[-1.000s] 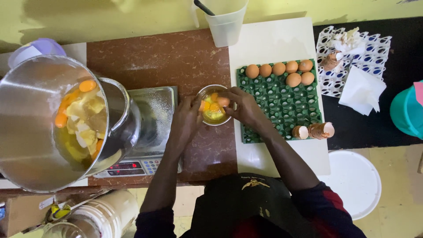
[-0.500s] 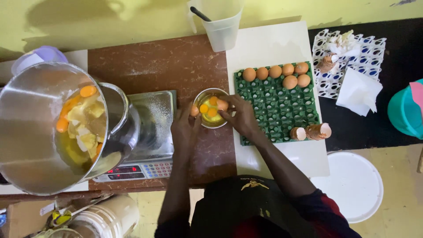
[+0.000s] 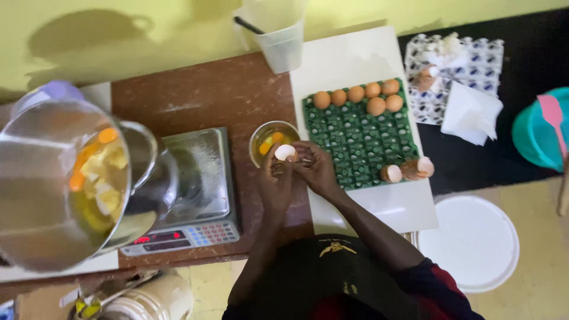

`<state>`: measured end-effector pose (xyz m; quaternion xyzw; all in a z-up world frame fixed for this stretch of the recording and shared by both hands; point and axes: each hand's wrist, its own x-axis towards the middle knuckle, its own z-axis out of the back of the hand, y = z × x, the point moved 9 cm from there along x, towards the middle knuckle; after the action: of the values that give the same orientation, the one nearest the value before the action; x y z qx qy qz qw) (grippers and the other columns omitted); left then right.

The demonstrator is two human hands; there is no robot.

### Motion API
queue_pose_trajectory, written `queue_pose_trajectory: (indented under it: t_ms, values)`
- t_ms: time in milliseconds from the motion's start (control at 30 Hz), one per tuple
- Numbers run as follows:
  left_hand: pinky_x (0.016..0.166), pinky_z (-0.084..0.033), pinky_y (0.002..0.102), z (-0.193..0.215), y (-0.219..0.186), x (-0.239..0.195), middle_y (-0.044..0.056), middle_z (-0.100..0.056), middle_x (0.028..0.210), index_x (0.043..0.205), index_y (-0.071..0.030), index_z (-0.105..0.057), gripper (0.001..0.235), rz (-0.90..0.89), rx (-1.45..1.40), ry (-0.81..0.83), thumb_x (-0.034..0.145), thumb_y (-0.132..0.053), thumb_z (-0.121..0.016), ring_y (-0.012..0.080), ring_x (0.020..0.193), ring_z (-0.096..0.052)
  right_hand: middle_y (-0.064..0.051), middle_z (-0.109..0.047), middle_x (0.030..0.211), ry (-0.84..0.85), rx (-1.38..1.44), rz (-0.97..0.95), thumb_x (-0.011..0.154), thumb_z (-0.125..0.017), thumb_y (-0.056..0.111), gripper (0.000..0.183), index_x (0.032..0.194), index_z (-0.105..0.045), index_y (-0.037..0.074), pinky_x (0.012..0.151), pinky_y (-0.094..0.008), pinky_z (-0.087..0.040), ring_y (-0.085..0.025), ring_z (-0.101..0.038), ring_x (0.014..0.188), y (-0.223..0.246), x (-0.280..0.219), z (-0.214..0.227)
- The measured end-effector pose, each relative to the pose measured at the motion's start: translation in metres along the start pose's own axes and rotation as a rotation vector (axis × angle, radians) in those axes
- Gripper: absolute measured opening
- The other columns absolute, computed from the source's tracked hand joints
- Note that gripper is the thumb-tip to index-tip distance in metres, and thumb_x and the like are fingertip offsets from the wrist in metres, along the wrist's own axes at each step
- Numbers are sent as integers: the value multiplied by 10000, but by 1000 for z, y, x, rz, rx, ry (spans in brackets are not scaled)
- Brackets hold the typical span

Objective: The person cracks eggs one by one into a small metal bowl and then pours the contents into a large mixing bowl on a digital scale. The person repeats this process multiple times, discarding shells after each crack.

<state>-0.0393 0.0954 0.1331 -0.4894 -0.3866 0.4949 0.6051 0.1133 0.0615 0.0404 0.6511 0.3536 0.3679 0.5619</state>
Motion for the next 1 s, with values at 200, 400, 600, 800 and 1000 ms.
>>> queue_pose_trajectory:
  t_ms: [200,400,600,800,1000]
  values:
    - [977,-691,485,-29,40,3,218,-798,1251,1448,-61,-763,495,-10,-33,66,1021,-239,-939,315,1095,-797,-274,-760,1425,-45,16,47,851,-1018,-42,870,1624,-619,-27,933,-482,-738,-349,-797,1189,38,-33,33]
    - [927,-689,367,-91,-29,-13,196,-784,1196,1412,15,-788,532,-250,-112,198,962,-170,-1002,253,1071,-780,-274,-863,1202,-3,-74,-94,861,-1028,94,706,1464,-709,-89,823,-492,-746,-381,-862,974,37,-102,110]
    - [954,-661,480,-209,-47,-69,127,-787,1200,1431,-69,-764,532,-570,95,579,1008,-343,-933,367,1118,-814,-212,-820,1066,-187,111,-363,845,-1001,-49,625,1409,-732,-58,563,-355,-718,-255,-779,861,-14,-186,169]
    - [894,-588,551,-254,6,-94,180,-764,1102,1500,-11,-725,567,-841,366,631,1128,-439,-744,409,1070,-758,-239,-834,1003,-202,124,-388,875,-933,-104,487,1313,-722,-87,490,-307,-653,-242,-773,777,-22,-197,183]
    - [1055,-586,571,-255,-4,-48,213,-774,1318,1644,-74,-645,762,-655,184,735,1052,-510,-847,452,1246,-757,-237,-869,1055,-119,45,-369,912,-967,30,563,1416,-727,-47,518,-292,-646,-235,-790,793,10,-176,185]
